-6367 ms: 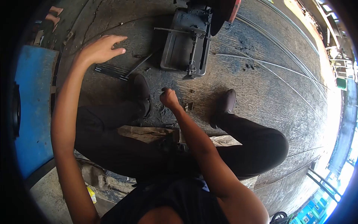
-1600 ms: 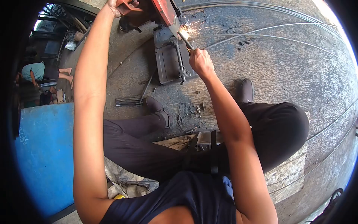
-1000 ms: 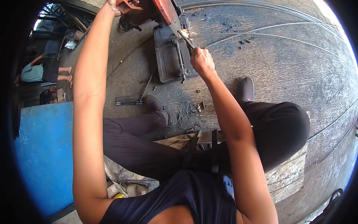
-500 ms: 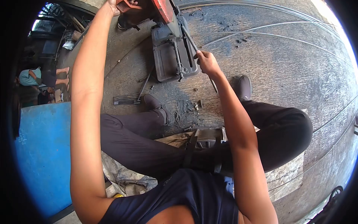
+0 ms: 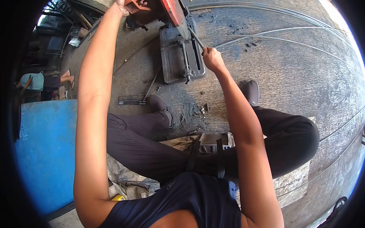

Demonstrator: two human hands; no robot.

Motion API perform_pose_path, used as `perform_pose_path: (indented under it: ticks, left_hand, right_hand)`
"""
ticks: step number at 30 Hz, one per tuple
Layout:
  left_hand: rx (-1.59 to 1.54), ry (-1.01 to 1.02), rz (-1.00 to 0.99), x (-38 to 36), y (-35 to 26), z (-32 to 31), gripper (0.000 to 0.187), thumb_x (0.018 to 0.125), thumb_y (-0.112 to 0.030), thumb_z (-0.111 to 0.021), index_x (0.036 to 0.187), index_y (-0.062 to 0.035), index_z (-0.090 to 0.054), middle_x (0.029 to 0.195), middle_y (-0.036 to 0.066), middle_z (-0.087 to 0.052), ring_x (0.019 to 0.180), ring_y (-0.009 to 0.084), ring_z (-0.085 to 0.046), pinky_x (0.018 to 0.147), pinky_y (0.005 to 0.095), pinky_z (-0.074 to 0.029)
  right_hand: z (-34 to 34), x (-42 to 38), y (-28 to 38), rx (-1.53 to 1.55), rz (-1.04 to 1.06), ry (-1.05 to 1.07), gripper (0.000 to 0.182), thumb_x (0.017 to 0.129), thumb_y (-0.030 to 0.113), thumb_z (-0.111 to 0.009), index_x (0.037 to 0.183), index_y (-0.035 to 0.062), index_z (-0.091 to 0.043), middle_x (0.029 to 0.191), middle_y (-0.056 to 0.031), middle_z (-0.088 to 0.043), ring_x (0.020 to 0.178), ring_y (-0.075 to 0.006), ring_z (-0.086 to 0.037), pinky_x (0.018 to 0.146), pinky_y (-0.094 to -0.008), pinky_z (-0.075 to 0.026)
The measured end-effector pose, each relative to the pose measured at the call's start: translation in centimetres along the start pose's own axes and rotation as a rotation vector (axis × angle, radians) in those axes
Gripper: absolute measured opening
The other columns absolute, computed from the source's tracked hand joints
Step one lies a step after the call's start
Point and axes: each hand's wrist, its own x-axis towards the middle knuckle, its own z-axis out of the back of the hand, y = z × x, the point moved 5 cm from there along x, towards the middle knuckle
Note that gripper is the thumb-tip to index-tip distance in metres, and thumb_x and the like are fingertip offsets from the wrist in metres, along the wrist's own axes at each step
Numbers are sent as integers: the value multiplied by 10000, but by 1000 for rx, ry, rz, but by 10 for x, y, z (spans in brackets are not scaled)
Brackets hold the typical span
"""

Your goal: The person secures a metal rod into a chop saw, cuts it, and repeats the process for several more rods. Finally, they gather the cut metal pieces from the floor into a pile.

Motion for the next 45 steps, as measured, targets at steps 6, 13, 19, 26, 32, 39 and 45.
perform_pose_path:
  ticks: [6,13,19,26,32,39,45]
  left_hand:
    - [-31,158,0,9,-1,0,238,742,-266,-591,828,-51,-650,762,100,-662,656,259,-624,683,424,-567]
    - [-14,151,-9,4,-1,-3,237,740,-263,-582,825,-52,-650,748,104,-658,649,254,-627,681,418,-573]
    - [-19,218,3,19,-1,3,245,735,-272,-588,826,-53,-654,751,103,-660,660,259,-632,682,426,-575]
    - [-34,189,9,16,-1,4,256,725,-272,-607,836,-47,-654,753,109,-659,669,268,-632,711,440,-576]
    - [-30,191,-8,14,0,2,262,726,-268,-598,849,-42,-648,751,111,-649,665,267,-626,715,444,-574]
    - [-31,153,19,10,-1,1,268,737,-264,-572,864,-39,-644,764,115,-656,669,265,-624,686,427,-567]
    - [-47,213,18,8,0,-3,254,747,-257,-560,846,-42,-651,753,107,-661,652,267,-624,677,425,-567]
  right_hand:
    - [-6,-3,24,8,105,5,421,990,298,-488,845,-52,-669,910,-335,-641,938,-513,-613,857,-539,-484]
    - [-2,-8,29,-25,101,-2,393,984,275,-508,842,-57,-664,869,-334,-634,912,-508,-618,835,-539,-482]
    - [4,-13,33,-40,116,-10,392,983,269,-509,816,-56,-651,873,-339,-629,920,-488,-626,815,-549,-483]
    - [-3,-13,23,-192,179,-33,391,1000,310,-461,898,-20,-643,855,-360,-631,867,-546,-617,817,-587,-499]
    - [1,-22,29,-304,126,-6,410,1017,351,-417,974,-2,-622,882,-362,-630,875,-543,-629,822,-590,-504]
    - [8,-30,37,-370,125,-2,384,1014,333,-419,1004,11,-628,878,-337,-642,864,-525,-641,813,-575,-515]
    - [4,0,-8,194,-131,130,382,995,343,-552,929,-8,-688,669,-134,-644,527,-243,-620,536,-392,-508]
